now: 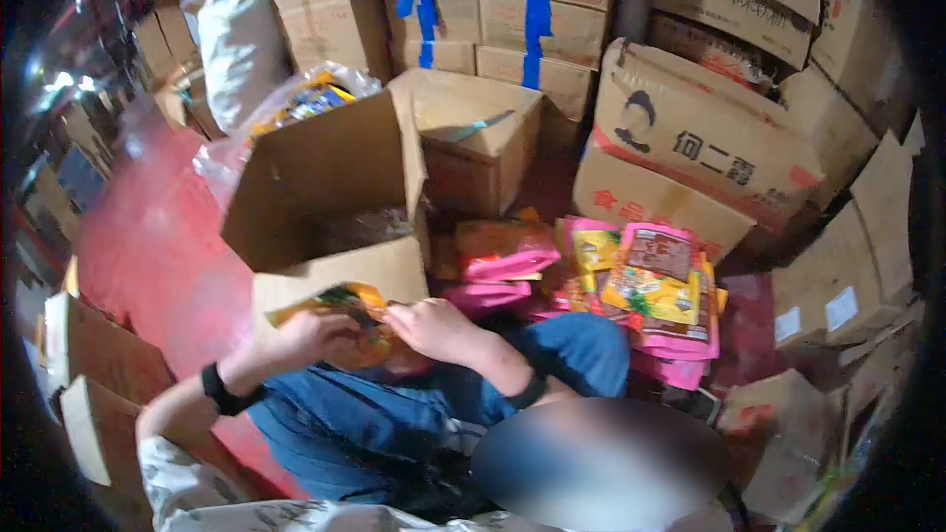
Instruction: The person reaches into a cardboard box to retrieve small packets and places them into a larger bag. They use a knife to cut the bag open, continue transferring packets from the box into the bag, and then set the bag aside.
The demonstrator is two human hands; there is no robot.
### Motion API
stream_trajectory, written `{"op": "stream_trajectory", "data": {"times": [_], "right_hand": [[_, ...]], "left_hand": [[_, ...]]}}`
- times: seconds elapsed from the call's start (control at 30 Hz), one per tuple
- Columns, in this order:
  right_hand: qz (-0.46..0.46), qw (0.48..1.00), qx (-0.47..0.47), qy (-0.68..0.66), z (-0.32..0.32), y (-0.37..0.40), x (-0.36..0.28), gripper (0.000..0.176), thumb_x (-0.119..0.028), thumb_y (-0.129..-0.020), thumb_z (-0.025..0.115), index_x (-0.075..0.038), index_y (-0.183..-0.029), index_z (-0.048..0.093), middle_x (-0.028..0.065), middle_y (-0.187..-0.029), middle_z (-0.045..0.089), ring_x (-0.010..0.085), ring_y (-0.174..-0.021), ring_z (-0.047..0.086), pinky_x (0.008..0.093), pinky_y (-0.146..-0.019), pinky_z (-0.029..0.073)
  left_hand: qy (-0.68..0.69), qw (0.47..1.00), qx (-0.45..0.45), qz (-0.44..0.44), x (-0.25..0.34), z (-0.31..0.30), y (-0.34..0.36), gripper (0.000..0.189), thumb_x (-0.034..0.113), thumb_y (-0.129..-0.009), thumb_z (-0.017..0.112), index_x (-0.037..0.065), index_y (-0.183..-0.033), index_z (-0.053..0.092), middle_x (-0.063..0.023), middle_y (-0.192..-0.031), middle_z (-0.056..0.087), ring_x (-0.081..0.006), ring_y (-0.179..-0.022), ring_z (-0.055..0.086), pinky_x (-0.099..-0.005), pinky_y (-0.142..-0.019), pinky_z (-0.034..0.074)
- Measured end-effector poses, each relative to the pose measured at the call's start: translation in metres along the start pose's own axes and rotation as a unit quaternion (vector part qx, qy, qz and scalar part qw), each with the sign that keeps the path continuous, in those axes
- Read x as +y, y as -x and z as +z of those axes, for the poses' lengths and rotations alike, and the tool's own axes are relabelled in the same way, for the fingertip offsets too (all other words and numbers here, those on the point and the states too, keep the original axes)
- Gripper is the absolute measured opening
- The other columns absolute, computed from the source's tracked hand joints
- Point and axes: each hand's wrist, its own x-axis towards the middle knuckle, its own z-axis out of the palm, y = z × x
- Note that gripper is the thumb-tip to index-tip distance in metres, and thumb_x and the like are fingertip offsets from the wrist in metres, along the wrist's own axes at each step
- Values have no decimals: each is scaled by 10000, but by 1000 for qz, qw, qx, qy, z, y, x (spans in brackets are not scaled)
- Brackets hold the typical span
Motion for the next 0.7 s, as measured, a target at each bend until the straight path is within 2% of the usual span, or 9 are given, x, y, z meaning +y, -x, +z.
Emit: {"op": "stream_trajectory", "data": {"times": [0.03,0.07,0.17,0.27,0.4,0.53,0.57,0.63,0.7], "right_hand": [[-10,1000,0,5,2,-1,3,217,-251,-898,463,-54,-842,536,177,-619,582,355,-579,593,444,-511,478],[-18,1000,2,15,4,-2,4,217,-250,-897,464,-52,-845,536,176,-619,583,354,-577,594,443,-510,478],[-18,999,23,15,4,-3,7,192,-212,-889,438,-49,-850,532,173,-619,597,354,-583,612,443,-522,504],[0,999,-7,40,2,0,10,179,-189,-881,439,-41,-839,530,174,-632,599,349,-594,614,442,-526,503],[-12,999,27,22,4,2,10,198,-224,-889,465,-41,-851,531,173,-597,565,350,-612,599,450,-555,484],[30,999,-12,6,-2,0,2,242,-251,-906,448,-40,-829,538,189,-626,581,369,-624,592,467,-565,476],[33,999,-16,6,-2,1,1,245,-252,-906,448,-39,-822,536,196,-633,582,374,-625,589,472,-561,472],[49,998,-25,16,-3,1,2,250,-256,-906,451,-40,-811,532,210,-640,578,384,-633,585,482,-561,463],[31,999,-18,11,-4,1,5,241,-257,-907,450,-41,-831,526,206,-646,581,388,-644,584,482,-567,466]], "left_hand": [[-21,993,90,78,1,-1,5,254,208,-801,612,86,-1024,596,-131,-954,610,-335,-855,588,-393,-794,466],[-44,987,115,108,5,-8,6,202,152,-821,597,71,-1006,593,-97,-930,610,-260,-812,618,-341,-710,497],[224,967,97,-72,4,-30,9,168,38,-830,580,47,-997,588,-5,-817,575,-60,-689,556,-203,-516,450],[360,910,198,-49,-8,-58,-8,131,92,-845,583,52,-969,577,-6,-736,577,-54,-575,531,-189,-469,444],[291,927,189,-144,-41,-93,-46,223,220,-858,590,62,-1007,544,2,-799,585,-70,-617,547,-209,-503,474],[400,871,168,-231,-85,-73,-77,488,275,-862,578,171,-1296,379,-67,-886,602,-171,-710,573,-429,-650,514],[242,923,144,-260,-116,-60,-86,590,282,-858,573,147,-1347,271,-98,-932,608,-213,-802,576,-395,-733,496],[-20,972,174,-158,-142,-45,-83,651,269,-850,569,93,-1370,219,-137,-966,618,-271,-857,590,-350,-788,478],[71,960,262,-66,-86,-53,-64,462,200,-846,569,46,-1243,387,-140,-897,624,-280,-727,600,-363,-673,485]]}}
